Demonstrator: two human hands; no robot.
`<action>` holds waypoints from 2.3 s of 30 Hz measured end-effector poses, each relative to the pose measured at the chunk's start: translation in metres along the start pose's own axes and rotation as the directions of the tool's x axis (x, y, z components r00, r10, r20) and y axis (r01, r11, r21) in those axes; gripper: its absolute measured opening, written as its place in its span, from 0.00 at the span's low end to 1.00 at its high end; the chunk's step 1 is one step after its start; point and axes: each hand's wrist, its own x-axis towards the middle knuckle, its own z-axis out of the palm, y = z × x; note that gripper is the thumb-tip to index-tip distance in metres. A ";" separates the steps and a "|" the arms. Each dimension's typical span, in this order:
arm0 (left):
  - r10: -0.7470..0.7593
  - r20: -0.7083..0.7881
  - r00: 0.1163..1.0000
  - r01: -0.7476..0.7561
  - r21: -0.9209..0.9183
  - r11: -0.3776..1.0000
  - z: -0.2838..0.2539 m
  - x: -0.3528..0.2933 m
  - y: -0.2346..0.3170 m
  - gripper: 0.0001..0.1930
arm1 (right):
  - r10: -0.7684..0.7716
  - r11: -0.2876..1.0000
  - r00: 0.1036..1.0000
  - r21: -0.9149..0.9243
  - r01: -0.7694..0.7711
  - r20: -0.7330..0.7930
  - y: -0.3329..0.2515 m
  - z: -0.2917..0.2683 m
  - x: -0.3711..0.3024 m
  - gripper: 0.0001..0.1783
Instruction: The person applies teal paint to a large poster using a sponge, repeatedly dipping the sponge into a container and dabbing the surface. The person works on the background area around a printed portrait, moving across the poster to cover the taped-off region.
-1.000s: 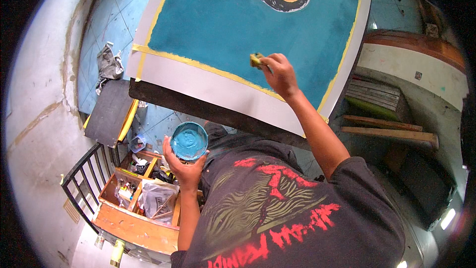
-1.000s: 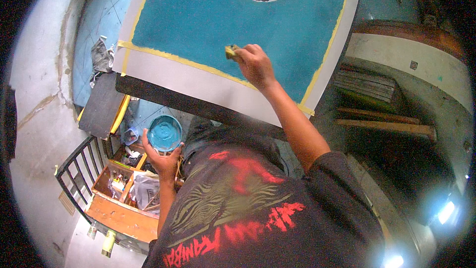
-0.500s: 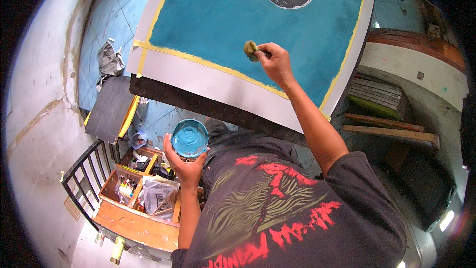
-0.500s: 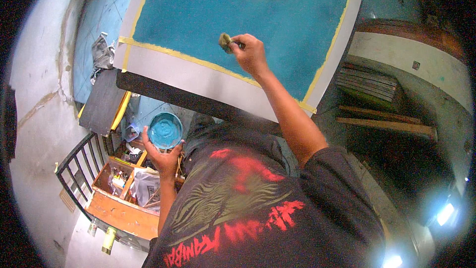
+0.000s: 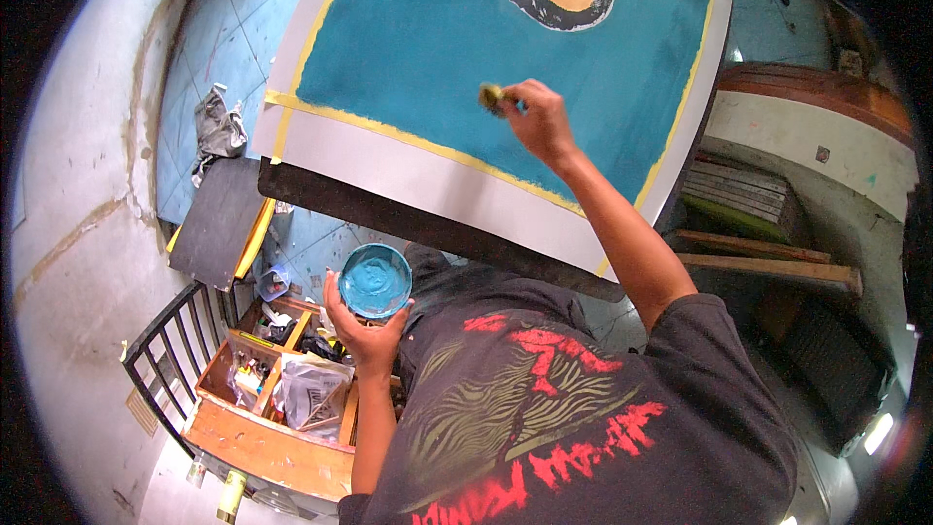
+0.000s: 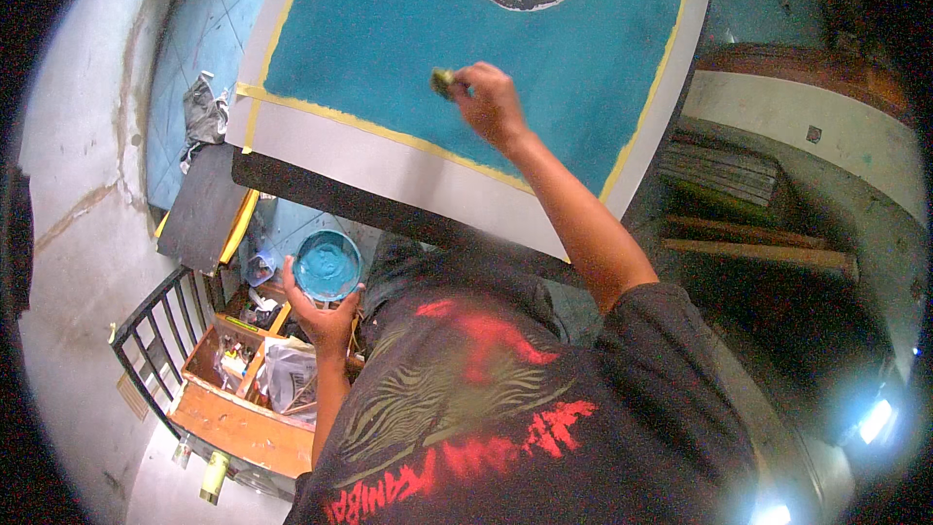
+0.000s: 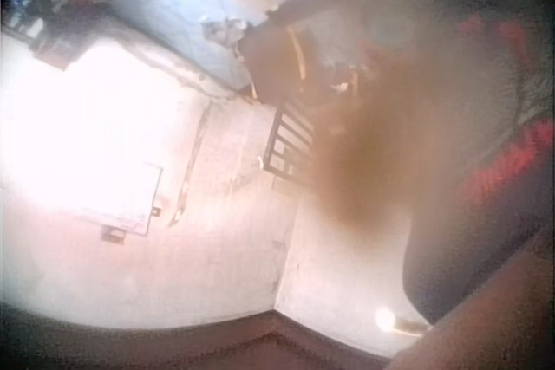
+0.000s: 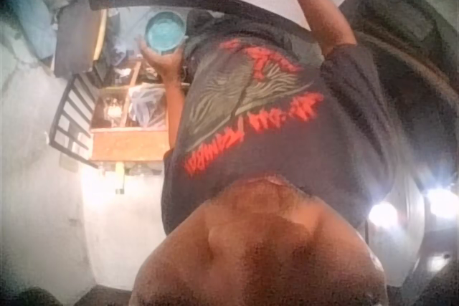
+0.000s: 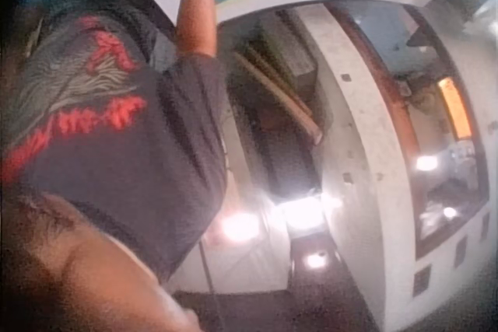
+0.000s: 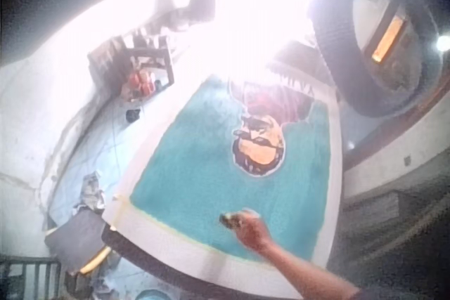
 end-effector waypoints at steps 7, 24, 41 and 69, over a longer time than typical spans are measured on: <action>-0.006 -0.003 1.000 0.006 0.007 1.000 -0.003 -0.001 0.001 0.57 | 0.141 0.983 0.990 -0.118 -0.139 0.010 0.025 -0.017 0.037 0.06; -0.044 -0.023 0.999 0.044 0.022 0.999 -0.003 -0.002 0.003 0.57 | 0.399 0.916 0.895 0.120 -0.382 -0.200 0.059 -0.050 0.089 0.06; -0.061 -0.026 0.998 0.061 -0.016 0.998 -0.004 -0.002 0.004 0.56 | -0.146 0.929 0.988 -0.336 0.156 0.055 0.025 -0.022 0.070 0.05; -0.001 -0.073 0.997 0.003 0.032 0.999 0.001 -0.036 0.013 0.58 | 0.206 0.975 0.977 -0.074 -0.210 -0.062 0.045 -0.099 0.009 0.07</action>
